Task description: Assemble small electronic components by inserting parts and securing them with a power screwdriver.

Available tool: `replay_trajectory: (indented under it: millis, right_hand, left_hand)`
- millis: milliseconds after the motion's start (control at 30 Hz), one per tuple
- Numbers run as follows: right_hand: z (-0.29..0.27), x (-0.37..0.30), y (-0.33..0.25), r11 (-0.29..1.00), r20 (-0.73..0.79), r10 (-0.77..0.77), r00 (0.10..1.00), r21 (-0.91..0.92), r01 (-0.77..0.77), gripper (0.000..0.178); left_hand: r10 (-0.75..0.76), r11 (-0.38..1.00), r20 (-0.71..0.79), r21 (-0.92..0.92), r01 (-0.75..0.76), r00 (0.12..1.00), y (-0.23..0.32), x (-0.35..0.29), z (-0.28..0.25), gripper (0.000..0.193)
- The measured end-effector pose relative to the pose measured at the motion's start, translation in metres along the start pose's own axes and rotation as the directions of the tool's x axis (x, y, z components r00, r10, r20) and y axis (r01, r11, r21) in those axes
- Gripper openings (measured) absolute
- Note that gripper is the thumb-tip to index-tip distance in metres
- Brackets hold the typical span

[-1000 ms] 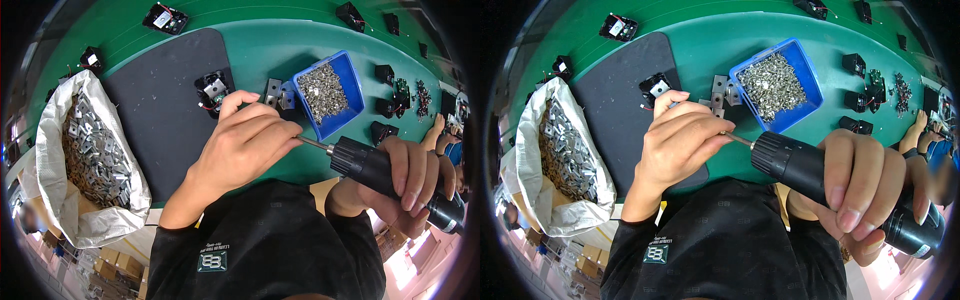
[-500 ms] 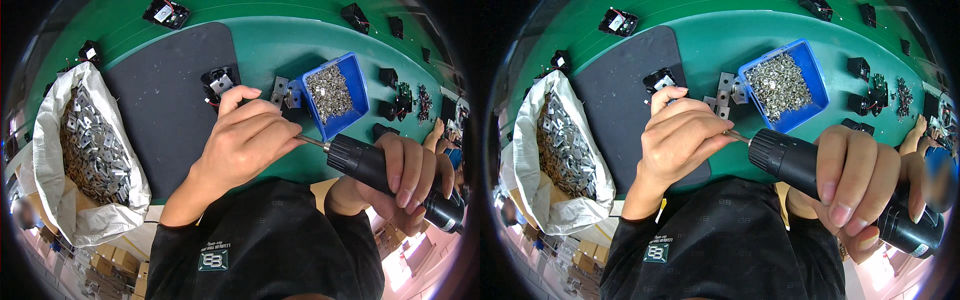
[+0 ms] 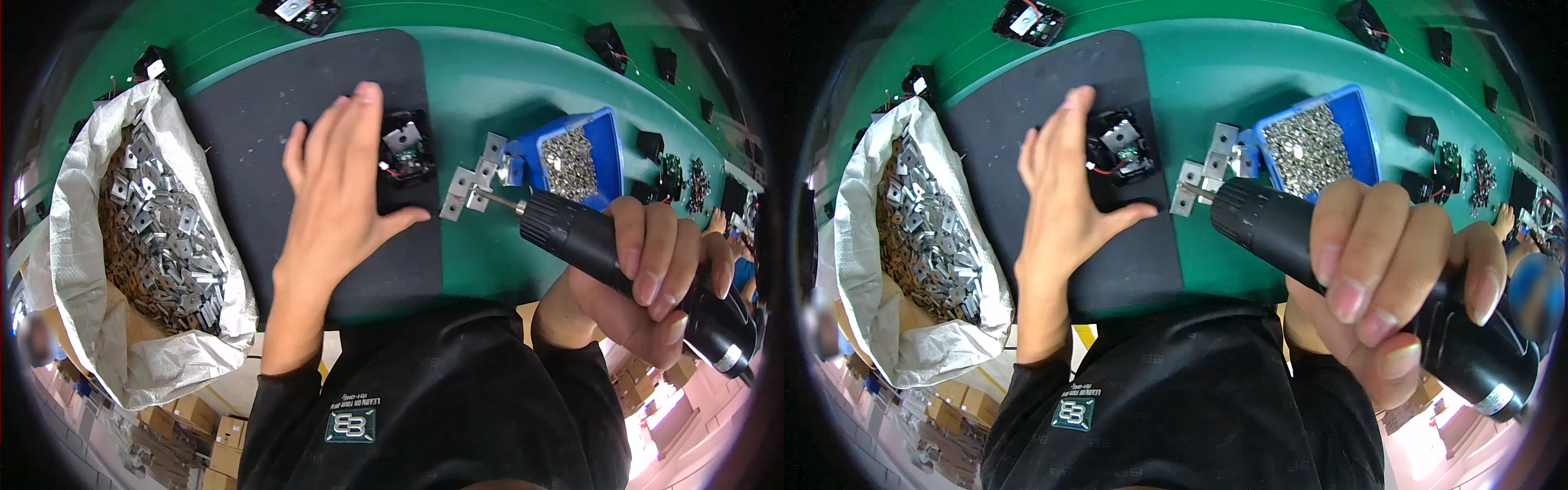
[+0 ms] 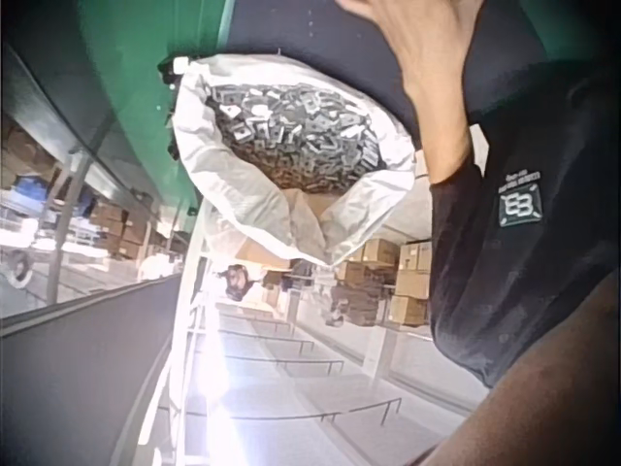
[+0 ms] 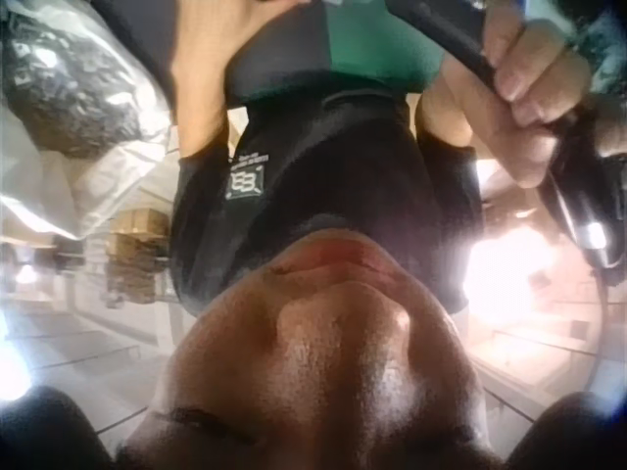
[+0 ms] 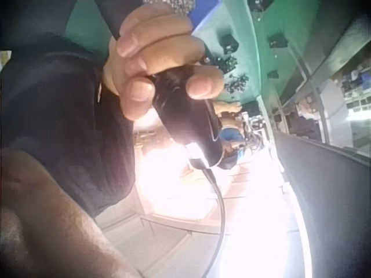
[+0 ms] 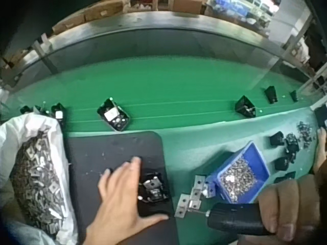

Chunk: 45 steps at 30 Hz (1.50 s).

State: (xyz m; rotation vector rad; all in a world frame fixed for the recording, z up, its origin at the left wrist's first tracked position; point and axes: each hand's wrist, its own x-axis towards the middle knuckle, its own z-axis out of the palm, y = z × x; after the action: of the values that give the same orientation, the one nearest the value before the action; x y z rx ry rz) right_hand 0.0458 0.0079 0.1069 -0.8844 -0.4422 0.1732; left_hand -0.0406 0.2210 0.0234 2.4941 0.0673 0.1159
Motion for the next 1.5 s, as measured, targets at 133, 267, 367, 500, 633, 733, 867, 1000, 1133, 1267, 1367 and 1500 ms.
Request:
replay_trajectory:
  millis: [133, 267, 367, 500, 633, 733, 867, 1000, 1133, 1267, 1367, 1500]
  right_hand:
    - [0.014, 0.002, 0.03, 0.989, 0.026, -0.078, 0.997, -0.122, 0.08, 0.042]
    - [0.016, 0.007, 0.052, 0.978, 0.14, -0.075, 0.987, -0.183, 0.1, 0.043]
    - [0.019, 0.011, 0.057, 0.983, 0.172, -0.022, 0.985, -0.176, 0.052, 0.044]
    - [0.024, 0.011, 0.062, 0.985, 0.13, -0.041, 0.991, -0.163, 0.063, 0.042]
    - [0.022, 0.013, 0.062, 0.982, 0.134, -0.044, 0.99, -0.178, 0.068, 0.04]
    - [0.021, 0.014, 0.061, 0.983, 0.151, -0.027, 0.988, -0.177, 0.054, 0.038]
    - [0.021, 0.014, 0.062, 0.983, 0.241, 0.002, 0.97, -0.179, 0.042, 0.033]
    - [0.023, 0.016, 0.063, 0.983, 0.358, 0.039, 0.933, -0.183, 0.03, 0.031]
    - [0.023, 0.015, 0.066, 0.98, 0.391, -0.003, 0.92, -0.184, 0.081, 0.031]
    - [0.026, 0.011, 0.058, 0.984, 0.321, -0.012, 0.947, -0.162, 0.068, 0.036]
    - [0.029, 0.003, 0.038, 0.987, 0.162, -0.13, 0.978, -0.074, 0.144, 0.041]
    - [0.008, 0.002, 0.009, 0.951, 0.081, -0.307, 0.948, -0.02, 0.309, 0.038]
  left_hand:
    - [0.016, 1.0, -0.067, 0.001, -0.016, 0.998, -0.008, 0.005, 0.004, 0.094]
    - [0.024, 0.996, -0.093, -0.086, -0.032, 0.995, -0.011, 0.01, -0.001, 0.081]
    - [0.033, 0.992, -0.117, -0.115, -0.047, 0.993, -0.013, 0.011, 0.0, 0.079]
    - [0.02, 0.991, -0.094, -0.131, -0.032, 0.995, -0.013, 0.011, -0.002, 0.077]
    - [0.017, 0.989, -0.1, -0.148, -0.032, 0.995, -0.013, 0.012, 0.0, 0.076]
    - [0.02, 0.988, -0.102, -0.148, -0.035, 0.995, -0.013, 0.012, -0.001, 0.075]
    - [0.03, 0.989, -0.104, -0.138, -0.044, 0.994, -0.014, 0.012, 0.001, 0.075]
    - [0.02, 0.986, -0.102, -0.161, -0.036, 0.995, -0.016, 0.011, 0.0, 0.075]
    - [0.017, 0.981, -0.084, -0.193, -0.033, 0.996, -0.014, 0.012, -0.002, 0.076]
    - [0.019, 0.984, -0.096, -0.174, -0.036, 0.995, -0.012, 0.013, -0.002, 0.075]
    - [0.033, 0.99, -0.081, -0.137, -0.044, 0.996, -0.01, 0.013, -0.002, 0.074]
    - [0.016, 0.992, -0.137, -0.122, -0.033, 0.99, -0.01, 0.019, 0.003, 0.079]
